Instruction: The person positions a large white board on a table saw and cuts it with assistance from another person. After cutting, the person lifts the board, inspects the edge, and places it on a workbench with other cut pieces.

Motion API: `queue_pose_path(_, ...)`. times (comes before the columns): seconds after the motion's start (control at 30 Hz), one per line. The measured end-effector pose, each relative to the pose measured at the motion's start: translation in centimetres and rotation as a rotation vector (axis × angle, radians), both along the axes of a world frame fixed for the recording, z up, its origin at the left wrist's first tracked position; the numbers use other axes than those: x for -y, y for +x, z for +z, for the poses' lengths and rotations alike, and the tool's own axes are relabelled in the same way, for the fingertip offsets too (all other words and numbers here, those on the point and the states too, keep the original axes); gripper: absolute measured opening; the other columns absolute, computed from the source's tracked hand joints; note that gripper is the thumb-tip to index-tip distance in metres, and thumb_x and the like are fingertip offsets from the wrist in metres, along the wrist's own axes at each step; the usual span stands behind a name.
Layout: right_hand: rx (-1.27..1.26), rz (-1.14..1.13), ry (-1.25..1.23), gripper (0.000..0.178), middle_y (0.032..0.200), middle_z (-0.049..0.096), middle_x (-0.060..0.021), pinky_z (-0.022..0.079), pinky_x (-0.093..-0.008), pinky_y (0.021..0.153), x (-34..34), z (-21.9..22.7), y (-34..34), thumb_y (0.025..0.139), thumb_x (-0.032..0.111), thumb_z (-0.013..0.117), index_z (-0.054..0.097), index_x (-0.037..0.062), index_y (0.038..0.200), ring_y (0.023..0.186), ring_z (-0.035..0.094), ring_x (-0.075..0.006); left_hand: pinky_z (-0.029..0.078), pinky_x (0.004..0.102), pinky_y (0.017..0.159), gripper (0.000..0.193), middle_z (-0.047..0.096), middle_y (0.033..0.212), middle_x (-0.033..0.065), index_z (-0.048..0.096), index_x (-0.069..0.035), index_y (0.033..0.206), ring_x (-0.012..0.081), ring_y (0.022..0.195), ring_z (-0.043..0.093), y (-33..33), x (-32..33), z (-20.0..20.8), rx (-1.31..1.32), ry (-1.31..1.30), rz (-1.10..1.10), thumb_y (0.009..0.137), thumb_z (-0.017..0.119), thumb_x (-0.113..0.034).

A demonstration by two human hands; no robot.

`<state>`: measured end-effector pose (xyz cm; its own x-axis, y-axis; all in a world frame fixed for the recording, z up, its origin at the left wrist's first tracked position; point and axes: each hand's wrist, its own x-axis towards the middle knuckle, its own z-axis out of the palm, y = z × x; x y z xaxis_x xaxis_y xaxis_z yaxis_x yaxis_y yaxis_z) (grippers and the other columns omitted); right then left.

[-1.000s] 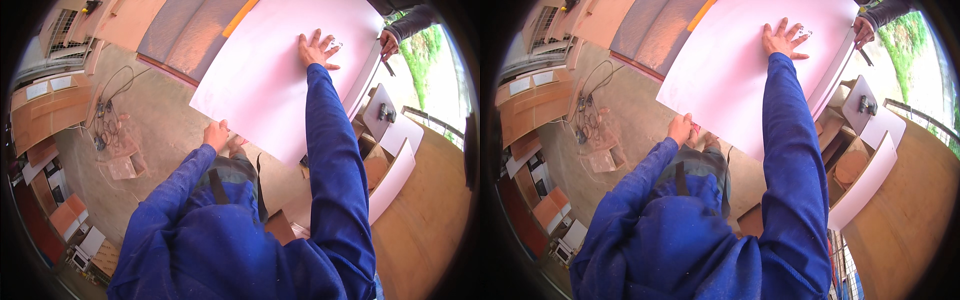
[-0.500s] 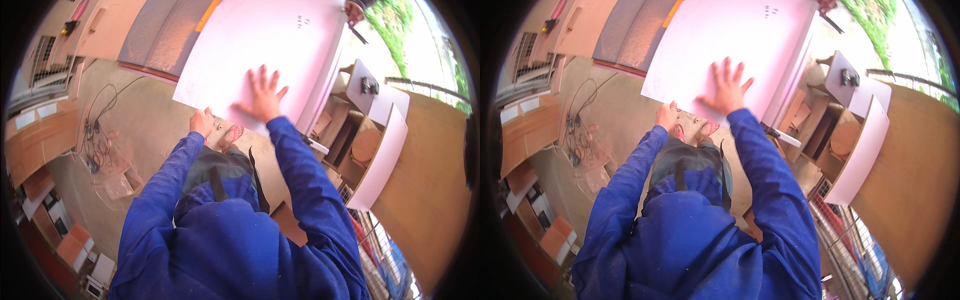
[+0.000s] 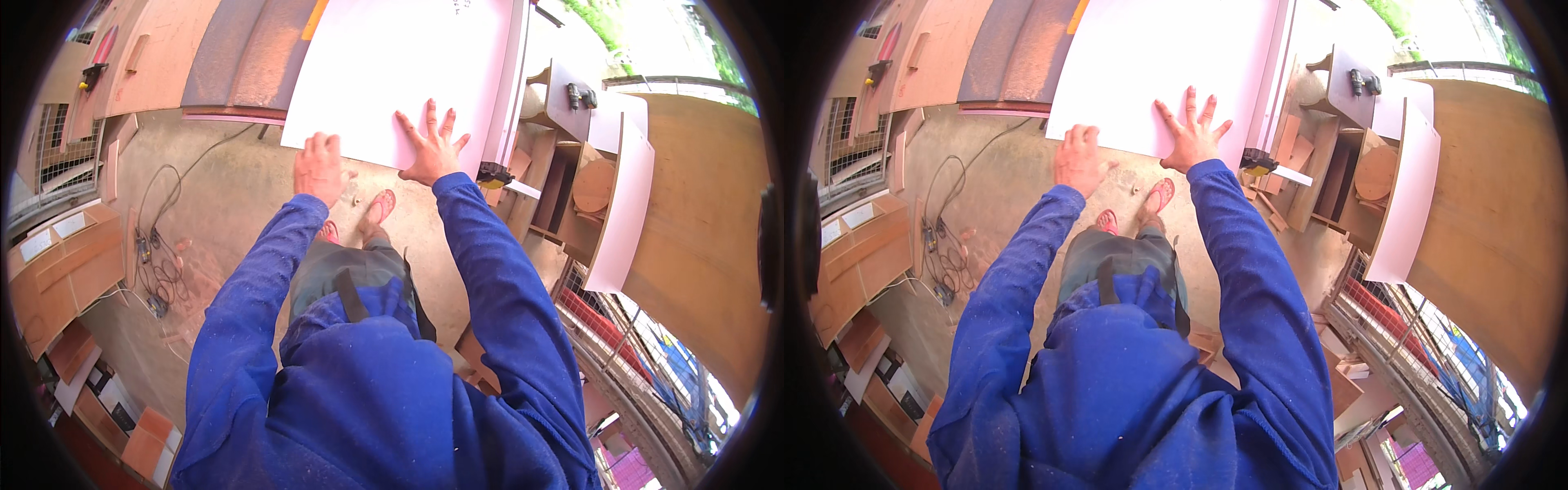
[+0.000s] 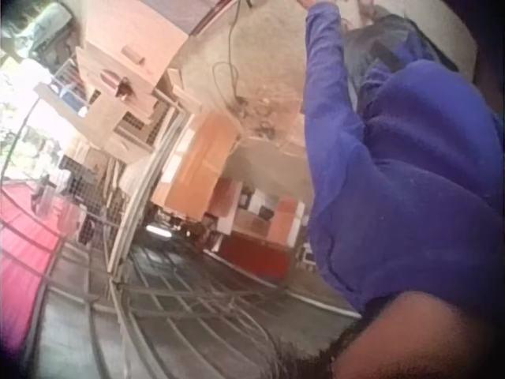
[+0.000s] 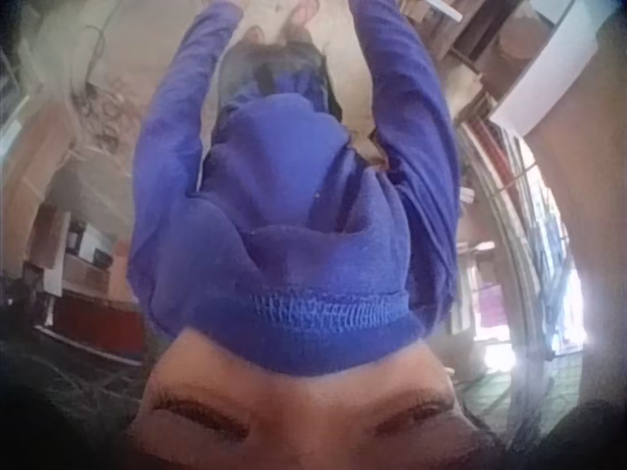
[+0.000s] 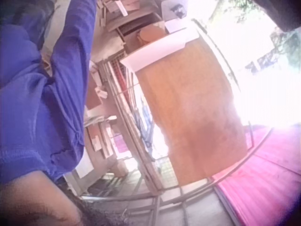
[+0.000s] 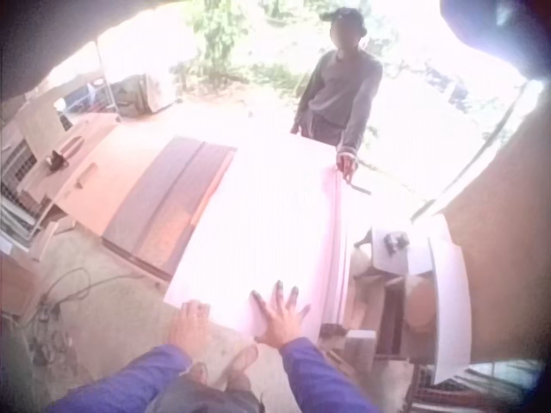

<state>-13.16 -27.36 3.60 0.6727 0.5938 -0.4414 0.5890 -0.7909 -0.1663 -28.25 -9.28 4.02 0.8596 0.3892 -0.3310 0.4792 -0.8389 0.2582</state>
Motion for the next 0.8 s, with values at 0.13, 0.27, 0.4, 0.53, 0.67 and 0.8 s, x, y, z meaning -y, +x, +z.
queue_pose_path(0.13,0.013,0.012,-0.024,0.132,0.173,-0.008,-0.0145,0.015,-0.0888,0.107,-0.1,0.2,0.1,0.054,0.036,0.095,0.018,0.0561,0.159,0.154,-0.005,-0.0557,0.029,0.0623,0.119,0.099,0.014,0.172,0.0134,0.024,-0.031,0.164,0.0508,0.151,0.022,2.5,0.8,-2.0,0.168,0.155,-0.336,0.083,0.074,-0.007)
queue_pose_path(0.27,0.022,0.011,-0.040,0.133,0.174,-0.006,-0.0134,0.016,-0.0885,0.107,-0.1,0.2,0.1,0.053,0.035,0.095,0.018,0.0568,0.159,0.155,-0.003,-0.0541,0.023,0.0694,0.120,0.102,0.010,0.173,0.0119,0.017,-0.037,0.166,0.0579,0.151,0.016,5.3,1.4,-4.4,0.079,0.243,-0.373,0.085,0.063,0.004)
queue_pose_path(0.4,0.028,0.007,-0.044,0.133,0.174,-0.005,-0.0128,0.016,-0.0883,0.107,0.0,0.2,0.2,0.053,0.035,0.095,0.017,0.0570,0.159,0.155,-0.002,-0.0543,0.023,0.0703,0.119,0.101,0.009,0.174,0.0118,0.014,-0.038,0.166,0.0586,0.151,0.016,6.2,1.6,-3.7,-0.006,0.186,-0.361,0.086,0.059,0.006)
queue_pose_path(0.53,0.018,0.006,-0.064,0.132,0.174,-0.006,-0.0124,0.017,-0.0877,0.108,-0.3,0.4,0.4,0.054,0.035,0.095,0.017,0.0570,0.159,0.155,-0.003,-0.0538,0.024,0.0710,0.119,0.098,0.011,0.174,0.0122,0.014,-0.038,0.166,0.0591,0.151,0.015,6.6,1.3,-2.4,-0.104,0.184,-0.408,0.089,0.058,0.003)
queue_pose_path(0.67,0.019,0.009,-0.096,0.131,0.174,-0.006,-0.0123,0.018,-0.0869,0.108,-0.5,0.6,0.5,0.055,0.036,0.095,0.017,0.0564,0.159,0.155,-0.003,-0.0532,0.024,0.0704,0.119,0.099,0.011,0.174,0.0120,0.015,-0.038,0.166,0.0587,0.151,0.014,6.8,1.1,-2.3,-0.078,0.159,-0.399,0.088,0.059,0.004)
queue_pose_path(0.8,0.025,0.009,-0.102,0.132,0.174,-0.006,-0.0129,0.018,-0.0866,0.108,-0.6,0.7,0.6,0.056,0.036,0.095,0.017,0.0558,0.160,0.155,-0.003,-0.0530,0.024,0.0700,0.119,0.099,0.011,0.174,0.0116,0.015,-0.038,0.166,0.0585,0.151,0.015,7.0,1.0,-2.4,-0.078,0.146,-0.397,0.088,0.059,0.004)
